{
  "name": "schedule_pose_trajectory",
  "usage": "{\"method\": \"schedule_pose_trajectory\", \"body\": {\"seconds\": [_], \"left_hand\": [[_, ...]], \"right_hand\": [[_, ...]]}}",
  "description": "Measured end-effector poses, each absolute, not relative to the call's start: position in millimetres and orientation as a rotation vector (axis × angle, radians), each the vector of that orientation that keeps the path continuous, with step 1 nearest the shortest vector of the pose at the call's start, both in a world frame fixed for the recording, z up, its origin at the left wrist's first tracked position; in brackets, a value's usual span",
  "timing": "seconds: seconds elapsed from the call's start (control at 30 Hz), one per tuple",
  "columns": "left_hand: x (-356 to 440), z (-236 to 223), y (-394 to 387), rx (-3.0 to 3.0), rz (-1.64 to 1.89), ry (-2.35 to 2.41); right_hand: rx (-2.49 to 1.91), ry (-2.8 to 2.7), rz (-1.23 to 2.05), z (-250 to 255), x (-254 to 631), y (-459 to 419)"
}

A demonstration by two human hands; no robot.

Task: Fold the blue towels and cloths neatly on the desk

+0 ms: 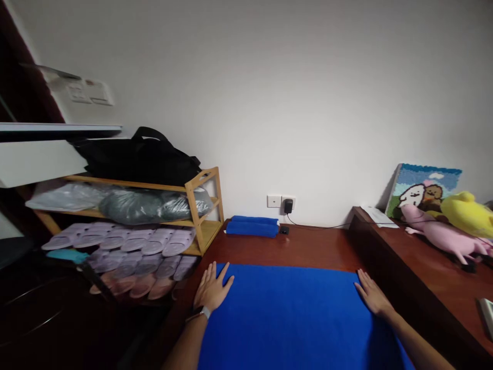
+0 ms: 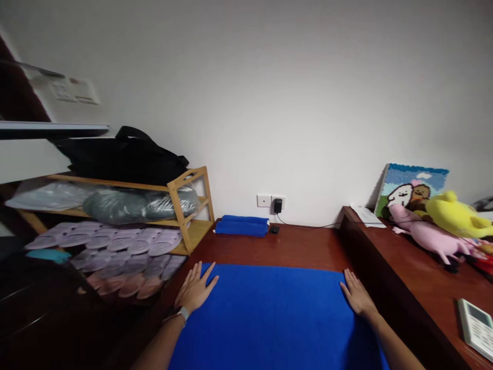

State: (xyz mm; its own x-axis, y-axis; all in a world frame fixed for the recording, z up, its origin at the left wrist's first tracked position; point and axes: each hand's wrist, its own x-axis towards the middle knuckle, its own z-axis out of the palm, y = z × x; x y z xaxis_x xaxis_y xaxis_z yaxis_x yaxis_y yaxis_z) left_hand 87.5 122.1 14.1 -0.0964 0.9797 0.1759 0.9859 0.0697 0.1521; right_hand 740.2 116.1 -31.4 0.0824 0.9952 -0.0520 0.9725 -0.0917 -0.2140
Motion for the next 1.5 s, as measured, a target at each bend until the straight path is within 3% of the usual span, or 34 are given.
{"method": "schedule_pose_trajectory", "body": {"seconds": [0.47,0.6,0.7,0.8,0.93,1.07,1.33,1.5], "left_hand": [[88.0,42.5,127.9,-2.080,-0.174,-2.277],[104.6,57.0,128.3,-2.132,-0.384,-2.050],[171.5,57.5,111.7,-2.119,-0.691,-1.929],[292.1,44.9,57.9,-2.466,-0.888,-1.658],[475.7,8.5,-35.6,-3.008,-0.831,-1.102],[595.6,-30.0,-79.9,-3.026,-0.682,-0.944],[613.0,-22.9,-69.6,-3.000,-0.542,-1.469],[605.2,-19.7,-81.9,-2.976,-0.849,-1.527]], "right_hand": [[-1.913,-1.690,0.353,-22.6,742.0,110.0],[-1.715,-1.501,0.491,-18.2,748.2,116.6],[-1.662,-1.426,0.508,-20.2,754.5,121.6],[-1.658,-1.398,0.492,-25.1,756.8,122.5],[-1.645,-1.404,0.488,-27.9,754.7,121.2],[-1.634,-1.409,0.484,-24.9,752.4,121.4],[-1.582,-1.355,0.501,-29.9,755.2,124.4],[-1.547,-1.298,0.487,-34.9,761.4,125.8]]}}
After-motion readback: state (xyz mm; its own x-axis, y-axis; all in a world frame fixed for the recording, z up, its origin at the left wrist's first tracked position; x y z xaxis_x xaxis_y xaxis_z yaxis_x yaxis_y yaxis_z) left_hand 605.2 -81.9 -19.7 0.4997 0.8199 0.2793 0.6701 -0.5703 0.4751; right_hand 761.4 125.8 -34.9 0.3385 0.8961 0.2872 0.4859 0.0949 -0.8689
